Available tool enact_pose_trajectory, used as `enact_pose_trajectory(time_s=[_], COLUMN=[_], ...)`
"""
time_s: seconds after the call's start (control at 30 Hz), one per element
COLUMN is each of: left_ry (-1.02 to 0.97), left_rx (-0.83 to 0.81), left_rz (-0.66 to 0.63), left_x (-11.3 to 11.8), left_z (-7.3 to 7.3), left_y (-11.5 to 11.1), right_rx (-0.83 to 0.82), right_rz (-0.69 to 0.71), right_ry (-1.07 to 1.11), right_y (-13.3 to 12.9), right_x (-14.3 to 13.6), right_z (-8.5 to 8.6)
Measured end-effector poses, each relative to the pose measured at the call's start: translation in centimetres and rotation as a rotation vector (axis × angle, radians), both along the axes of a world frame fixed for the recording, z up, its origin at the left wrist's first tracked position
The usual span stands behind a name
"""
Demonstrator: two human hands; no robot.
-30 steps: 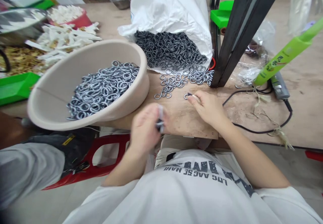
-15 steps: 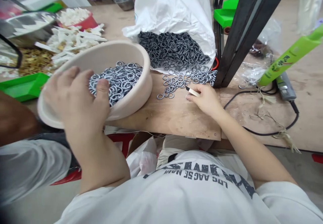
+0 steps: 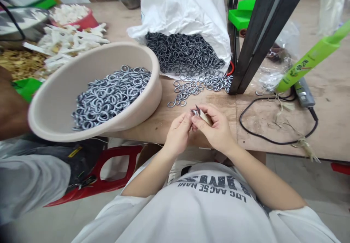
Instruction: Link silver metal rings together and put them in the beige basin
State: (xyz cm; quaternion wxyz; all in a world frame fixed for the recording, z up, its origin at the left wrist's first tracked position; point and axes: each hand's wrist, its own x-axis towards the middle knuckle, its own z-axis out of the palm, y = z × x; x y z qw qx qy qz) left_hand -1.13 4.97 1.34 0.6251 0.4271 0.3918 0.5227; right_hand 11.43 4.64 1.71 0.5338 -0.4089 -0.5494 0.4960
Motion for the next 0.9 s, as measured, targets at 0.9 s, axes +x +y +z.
enact_pose_trajectory(time_s=[0.9], left_ry=[-0.326], left_rx=[-0.268], left_rz=[0.025], left_x=[1.2], left_z=[0.1], left_y=[0.1], right_rx=[0.432], right_rz=[0.093], right_ry=[-0.635], right_y=[0.7], right_x=[2.8], right_z=[1.3])
